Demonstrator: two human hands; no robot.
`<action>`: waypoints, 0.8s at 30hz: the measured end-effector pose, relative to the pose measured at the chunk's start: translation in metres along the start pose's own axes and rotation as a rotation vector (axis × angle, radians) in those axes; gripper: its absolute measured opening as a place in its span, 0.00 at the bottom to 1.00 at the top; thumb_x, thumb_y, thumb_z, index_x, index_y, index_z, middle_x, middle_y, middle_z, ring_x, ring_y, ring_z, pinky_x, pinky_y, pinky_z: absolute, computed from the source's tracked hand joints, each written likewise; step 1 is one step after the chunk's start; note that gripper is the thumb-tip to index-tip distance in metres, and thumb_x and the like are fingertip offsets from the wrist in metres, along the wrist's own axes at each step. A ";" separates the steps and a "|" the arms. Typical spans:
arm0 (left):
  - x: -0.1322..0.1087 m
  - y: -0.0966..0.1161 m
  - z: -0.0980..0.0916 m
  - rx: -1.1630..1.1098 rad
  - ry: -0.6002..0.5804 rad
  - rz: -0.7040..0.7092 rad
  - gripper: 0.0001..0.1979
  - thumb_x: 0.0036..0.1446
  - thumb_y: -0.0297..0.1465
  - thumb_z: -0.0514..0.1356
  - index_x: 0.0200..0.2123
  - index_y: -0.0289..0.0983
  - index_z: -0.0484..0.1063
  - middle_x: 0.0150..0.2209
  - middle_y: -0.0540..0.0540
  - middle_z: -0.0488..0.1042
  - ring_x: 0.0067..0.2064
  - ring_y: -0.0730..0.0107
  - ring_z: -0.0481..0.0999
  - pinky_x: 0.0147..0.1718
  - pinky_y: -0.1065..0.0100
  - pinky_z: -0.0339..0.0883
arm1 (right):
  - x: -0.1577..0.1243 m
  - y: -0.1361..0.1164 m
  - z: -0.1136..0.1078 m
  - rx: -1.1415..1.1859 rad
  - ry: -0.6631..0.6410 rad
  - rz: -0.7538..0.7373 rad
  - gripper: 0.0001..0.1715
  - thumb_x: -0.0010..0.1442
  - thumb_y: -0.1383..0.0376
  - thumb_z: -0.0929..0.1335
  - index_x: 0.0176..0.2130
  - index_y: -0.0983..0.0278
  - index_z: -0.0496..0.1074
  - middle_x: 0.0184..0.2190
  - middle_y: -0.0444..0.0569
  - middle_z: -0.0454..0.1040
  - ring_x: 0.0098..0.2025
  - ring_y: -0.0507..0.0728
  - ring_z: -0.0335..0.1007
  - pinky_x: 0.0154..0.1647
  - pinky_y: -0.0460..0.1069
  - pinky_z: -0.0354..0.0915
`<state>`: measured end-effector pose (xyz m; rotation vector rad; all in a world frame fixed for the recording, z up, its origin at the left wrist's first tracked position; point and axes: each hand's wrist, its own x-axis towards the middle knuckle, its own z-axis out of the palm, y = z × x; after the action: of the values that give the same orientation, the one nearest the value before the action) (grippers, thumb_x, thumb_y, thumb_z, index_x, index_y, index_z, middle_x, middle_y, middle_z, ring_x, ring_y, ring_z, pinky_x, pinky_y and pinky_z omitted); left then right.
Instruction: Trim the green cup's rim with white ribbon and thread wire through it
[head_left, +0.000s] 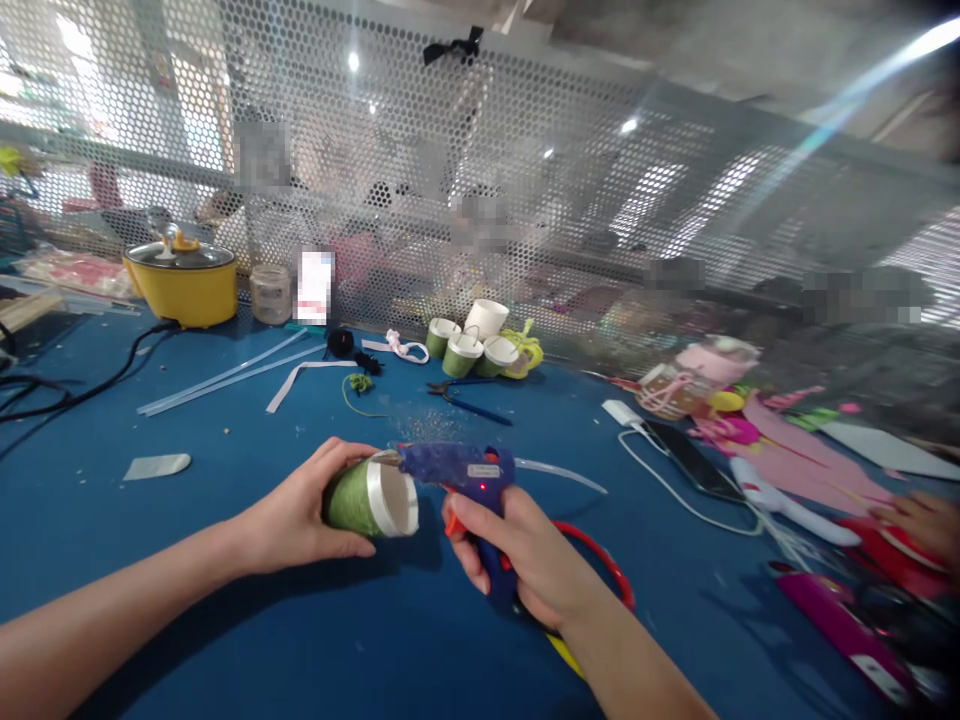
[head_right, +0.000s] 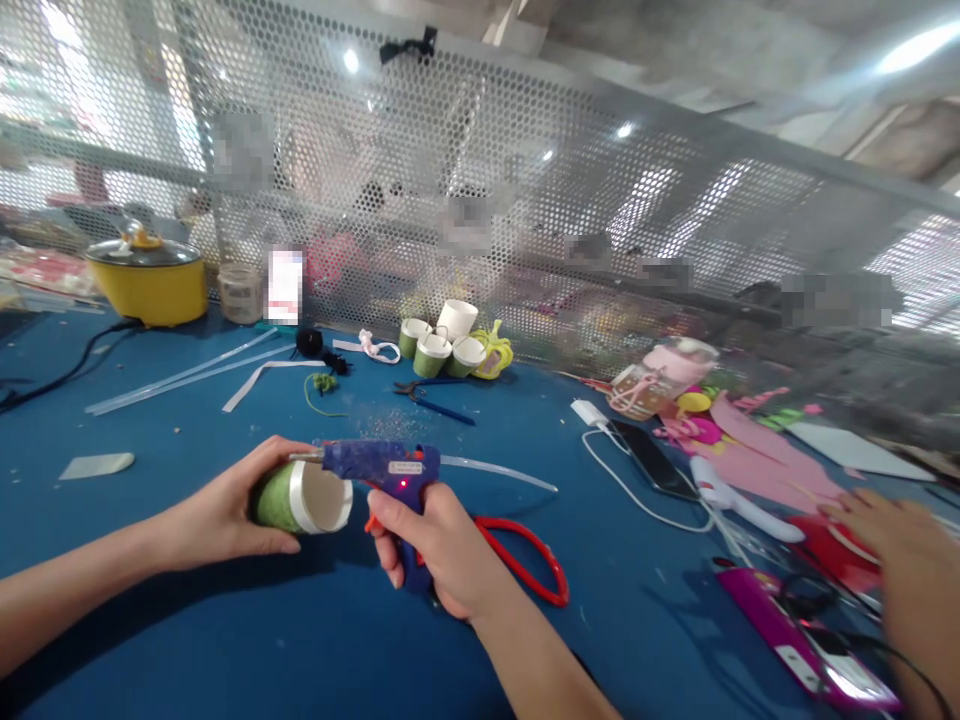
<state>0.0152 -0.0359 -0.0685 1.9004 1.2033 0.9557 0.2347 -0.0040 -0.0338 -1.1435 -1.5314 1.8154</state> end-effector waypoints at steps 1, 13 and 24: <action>0.000 -0.001 0.001 -0.014 0.003 0.002 0.33 0.41 0.35 0.64 0.51 0.40 0.56 0.47 0.43 0.62 0.49 0.58 0.64 0.49 0.59 0.58 | 0.000 0.000 0.000 -0.007 -0.005 0.013 0.19 0.49 0.54 0.68 0.22 0.67 0.64 0.11 0.40 0.64 0.12 0.46 0.56 0.13 0.42 0.52; 0.003 0.004 0.001 -0.082 -0.016 -0.052 0.31 0.42 0.32 0.63 0.50 0.38 0.56 0.49 0.42 0.64 0.50 0.59 0.65 0.49 0.59 0.58 | 0.020 -0.007 -0.029 0.057 0.318 -0.074 0.18 0.44 0.56 0.71 0.23 0.69 0.68 0.18 0.42 0.66 0.20 0.46 0.62 0.20 0.42 0.58; 0.051 -0.011 0.006 -0.052 0.123 -0.097 0.29 0.39 0.32 0.64 0.46 0.35 0.58 0.46 0.39 0.68 0.48 0.57 0.68 0.47 0.56 0.59 | 0.057 -0.015 -0.087 -0.161 0.498 0.012 0.14 0.50 0.65 0.70 0.19 0.69 0.66 0.14 0.44 0.66 0.15 0.45 0.59 0.13 0.40 0.55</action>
<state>0.0311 0.0146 -0.0698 1.7482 1.3166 1.0530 0.2763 0.0924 -0.0368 -1.5421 -1.3843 1.2934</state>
